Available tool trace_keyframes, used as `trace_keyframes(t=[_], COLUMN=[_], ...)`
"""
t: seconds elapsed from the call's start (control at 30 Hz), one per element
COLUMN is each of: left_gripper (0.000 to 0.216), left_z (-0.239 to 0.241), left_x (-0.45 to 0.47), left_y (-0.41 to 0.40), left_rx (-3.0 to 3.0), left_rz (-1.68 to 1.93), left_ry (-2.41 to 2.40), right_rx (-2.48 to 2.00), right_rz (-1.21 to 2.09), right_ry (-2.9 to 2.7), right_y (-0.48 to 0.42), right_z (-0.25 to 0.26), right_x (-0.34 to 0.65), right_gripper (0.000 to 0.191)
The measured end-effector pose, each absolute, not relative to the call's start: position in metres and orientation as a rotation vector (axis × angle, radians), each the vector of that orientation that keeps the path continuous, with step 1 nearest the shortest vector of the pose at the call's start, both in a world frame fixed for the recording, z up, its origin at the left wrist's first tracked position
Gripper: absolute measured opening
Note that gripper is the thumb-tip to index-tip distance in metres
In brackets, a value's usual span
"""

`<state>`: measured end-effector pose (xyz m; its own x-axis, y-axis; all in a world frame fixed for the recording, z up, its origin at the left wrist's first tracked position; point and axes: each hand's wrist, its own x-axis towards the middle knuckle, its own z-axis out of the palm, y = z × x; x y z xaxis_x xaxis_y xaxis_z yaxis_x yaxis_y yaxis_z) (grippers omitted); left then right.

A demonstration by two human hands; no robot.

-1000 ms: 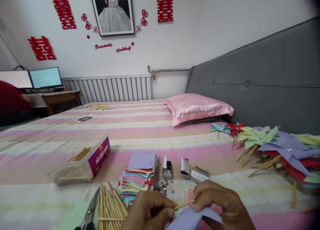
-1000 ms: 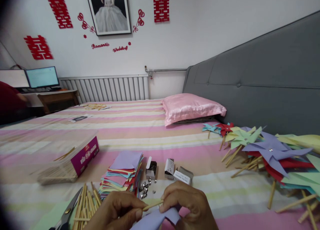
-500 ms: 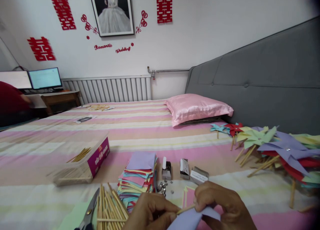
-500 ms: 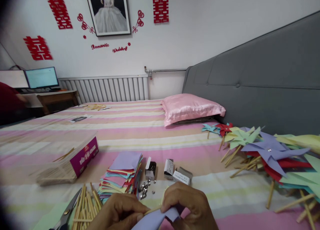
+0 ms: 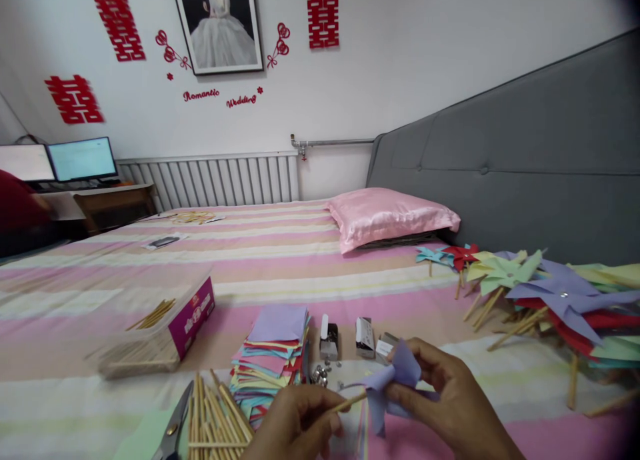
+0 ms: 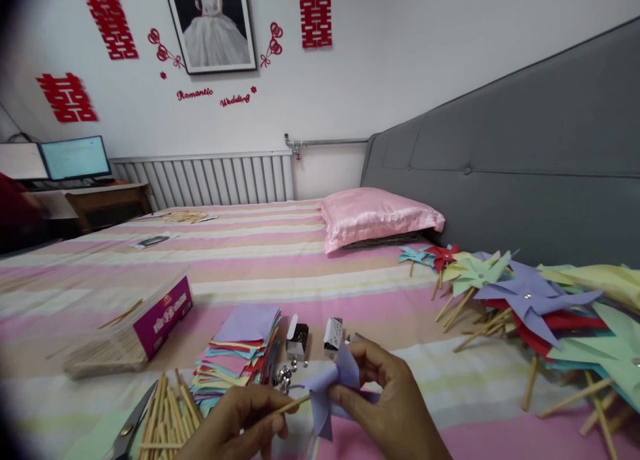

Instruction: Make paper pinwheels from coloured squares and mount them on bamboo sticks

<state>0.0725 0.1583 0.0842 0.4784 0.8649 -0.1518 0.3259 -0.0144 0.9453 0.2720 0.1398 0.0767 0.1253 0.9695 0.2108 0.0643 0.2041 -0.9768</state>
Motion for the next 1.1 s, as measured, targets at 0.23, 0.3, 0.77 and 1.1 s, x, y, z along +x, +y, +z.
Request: trace_keyframes(t=[0.23,0.3,0.77,1.1], left_gripper=[0.028,0.028,0.030,0.039], left_z=[0.085,0.084,0.081,0.071], left_x=[0.072,0.073,0.078,0.088], left_y=[0.157,0.157,0.162,0.169], left_rx=[1.643,1.654,1.791,1.255], left_rz=[0.671,0.685,0.527,0.869], left_ry=[1.196,1.196,1.097,1.059], right_rx=[-1.184,-1.223,-1.339,-1.093], right_rz=[0.993,0.967,0.831,0.873], right_ry=[-1.246,-1.285,-1.439,-0.948], right_y=[0.142,0.143,0.143,0.148], right_z=[0.075,0.075,0.076,0.069], right_x=[0.274,0.274,0.280,0.277], right_gripper=[0.017,0.018,0.018,0.054])
